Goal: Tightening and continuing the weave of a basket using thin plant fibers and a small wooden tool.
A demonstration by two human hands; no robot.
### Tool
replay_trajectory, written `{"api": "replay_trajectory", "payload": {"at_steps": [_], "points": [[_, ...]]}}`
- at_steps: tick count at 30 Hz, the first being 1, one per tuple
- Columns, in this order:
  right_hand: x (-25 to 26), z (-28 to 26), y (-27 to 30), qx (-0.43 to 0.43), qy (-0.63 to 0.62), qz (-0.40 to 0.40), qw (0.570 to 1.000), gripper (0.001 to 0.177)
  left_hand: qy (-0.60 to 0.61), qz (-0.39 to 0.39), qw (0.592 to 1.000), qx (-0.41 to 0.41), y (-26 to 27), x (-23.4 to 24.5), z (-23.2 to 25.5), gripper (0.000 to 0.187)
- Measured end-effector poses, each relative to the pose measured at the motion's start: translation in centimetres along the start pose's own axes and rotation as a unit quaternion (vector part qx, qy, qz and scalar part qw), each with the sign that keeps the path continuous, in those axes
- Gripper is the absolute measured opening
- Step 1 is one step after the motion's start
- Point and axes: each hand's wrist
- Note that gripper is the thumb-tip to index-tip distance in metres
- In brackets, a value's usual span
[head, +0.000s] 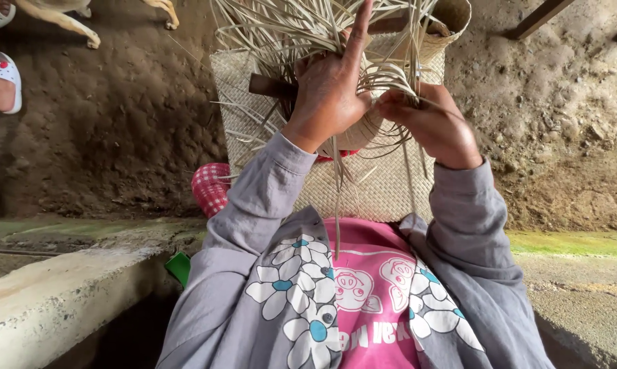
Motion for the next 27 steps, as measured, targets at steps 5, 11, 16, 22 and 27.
{"api": "replay_trajectory", "payload": {"at_steps": [5, 11, 16, 22, 27], "points": [[0.6, -0.8, -1.7, -0.048, 0.008, 0.025, 0.999, 0.018, 0.045, 0.01, 0.998, -0.035, 0.3, 0.0, -0.5, 0.123], [0.2, 2.5, -5.8, -0.037, -0.117, 0.061, 0.99, 0.023, 0.092, 0.034, 0.99, -0.106, 0.5, 1.2, -0.9, 0.117], [-0.6, 1.6, -5.9, 0.027, -0.051, 0.065, 0.996, 0.018, 0.085, 0.026, 0.992, -0.091, 0.2, 0.6, -1.0, 0.116], [-0.7, 0.2, -6.2, -0.015, -0.091, 0.134, 0.987, 0.02, 0.025, -0.007, 1.0, -0.014, -0.2, -0.1, 0.0, 0.123], [-0.3, -3.8, -3.1, 0.196, 0.058, 0.081, 0.975, 0.016, 0.037, -0.015, 0.998, 0.038, -0.4, 0.0, 0.3, 0.123]]}}
Point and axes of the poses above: each hand's wrist, its own y-axis away from the middle knuckle, its own x-axis out of the back of the hand, z = x × y, and after that the axes turned 2 degrees about -z, right-handed
